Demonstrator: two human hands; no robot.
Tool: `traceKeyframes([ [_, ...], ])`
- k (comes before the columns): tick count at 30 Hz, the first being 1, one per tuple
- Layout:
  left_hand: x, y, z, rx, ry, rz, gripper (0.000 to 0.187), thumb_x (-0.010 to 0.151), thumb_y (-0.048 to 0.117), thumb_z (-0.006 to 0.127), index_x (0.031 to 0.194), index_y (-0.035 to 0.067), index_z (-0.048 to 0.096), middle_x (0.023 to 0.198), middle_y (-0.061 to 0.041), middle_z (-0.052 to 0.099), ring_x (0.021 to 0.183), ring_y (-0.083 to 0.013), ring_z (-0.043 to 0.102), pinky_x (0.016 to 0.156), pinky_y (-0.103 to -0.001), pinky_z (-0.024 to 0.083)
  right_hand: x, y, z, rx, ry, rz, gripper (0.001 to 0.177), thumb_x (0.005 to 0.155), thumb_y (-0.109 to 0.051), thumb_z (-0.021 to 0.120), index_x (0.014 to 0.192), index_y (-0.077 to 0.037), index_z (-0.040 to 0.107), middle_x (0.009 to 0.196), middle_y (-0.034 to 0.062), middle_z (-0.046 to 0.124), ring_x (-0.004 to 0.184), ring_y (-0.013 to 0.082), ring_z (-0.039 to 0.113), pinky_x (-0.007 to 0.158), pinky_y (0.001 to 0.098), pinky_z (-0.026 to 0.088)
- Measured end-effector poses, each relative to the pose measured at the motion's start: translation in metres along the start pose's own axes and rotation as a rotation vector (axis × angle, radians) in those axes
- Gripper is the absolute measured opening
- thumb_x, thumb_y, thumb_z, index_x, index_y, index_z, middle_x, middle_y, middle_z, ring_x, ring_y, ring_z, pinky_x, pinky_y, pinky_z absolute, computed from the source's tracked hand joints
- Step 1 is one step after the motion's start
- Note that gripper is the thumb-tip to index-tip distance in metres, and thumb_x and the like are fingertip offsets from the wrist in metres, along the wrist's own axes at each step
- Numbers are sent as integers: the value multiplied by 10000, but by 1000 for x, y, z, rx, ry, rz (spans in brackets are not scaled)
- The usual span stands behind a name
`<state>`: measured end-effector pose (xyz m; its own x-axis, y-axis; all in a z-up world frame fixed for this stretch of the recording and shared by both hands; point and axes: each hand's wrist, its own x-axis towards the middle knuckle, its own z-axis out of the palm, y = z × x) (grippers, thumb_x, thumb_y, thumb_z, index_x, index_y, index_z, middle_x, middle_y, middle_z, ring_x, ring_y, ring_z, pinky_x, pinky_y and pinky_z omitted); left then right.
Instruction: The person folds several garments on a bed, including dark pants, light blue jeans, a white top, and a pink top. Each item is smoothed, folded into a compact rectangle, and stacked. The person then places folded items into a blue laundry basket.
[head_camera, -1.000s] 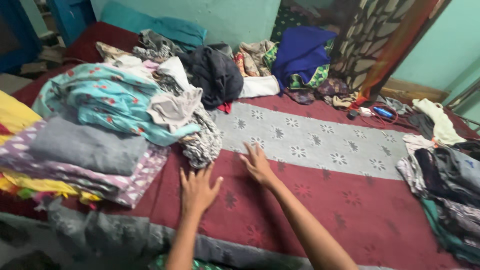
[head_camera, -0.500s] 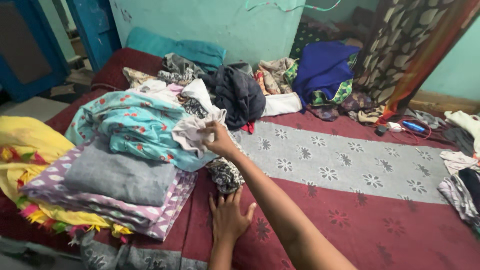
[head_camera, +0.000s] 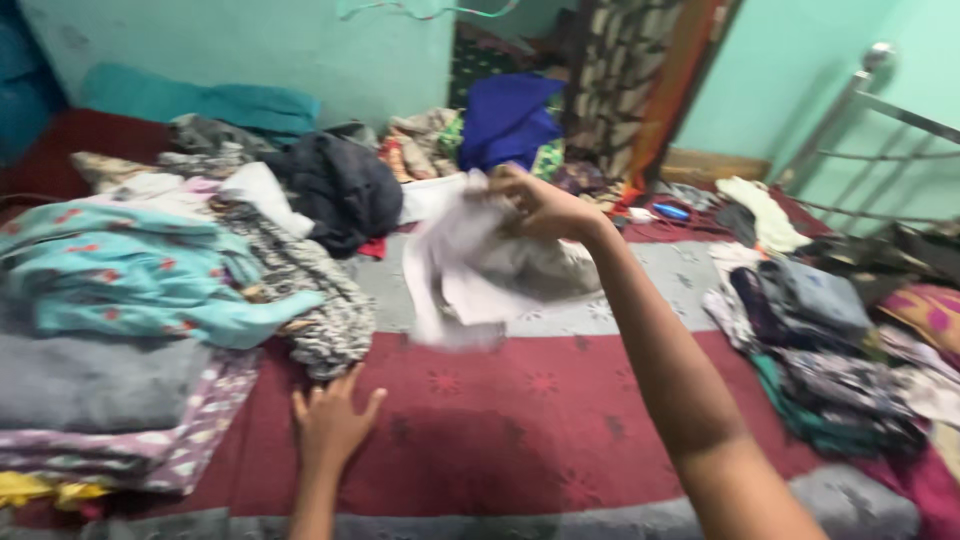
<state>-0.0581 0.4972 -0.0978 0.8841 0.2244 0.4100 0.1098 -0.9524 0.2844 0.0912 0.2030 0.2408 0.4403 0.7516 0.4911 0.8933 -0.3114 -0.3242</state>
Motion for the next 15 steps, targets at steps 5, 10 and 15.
traceKeyframes([
  [5,18,39,-10,-510,161,-322,434,1006,507,623,1103,125,804,993,-119,770,960,-287,745,866,-419,580,-84,30,-48,-367,419,139,636,725,101,604,1305,-142,696,1359,127,643,1252,345,652,1051,389,525],
  [10,35,128,10,-996,11,-183,516,970,558,538,1032,125,812,966,-40,819,909,-163,771,798,-310,564,-139,58,5,-683,333,-24,591,804,142,554,1316,-113,700,1532,128,552,1223,334,645,1042,417,544],
  [15,12,192,81,-1802,-628,-576,872,902,781,372,1511,159,417,1391,-99,619,1074,-271,710,864,-443,560,-219,53,150,-545,-199,52,638,901,4,608,1517,-157,579,1479,136,571,1176,333,643,995,433,531],
])
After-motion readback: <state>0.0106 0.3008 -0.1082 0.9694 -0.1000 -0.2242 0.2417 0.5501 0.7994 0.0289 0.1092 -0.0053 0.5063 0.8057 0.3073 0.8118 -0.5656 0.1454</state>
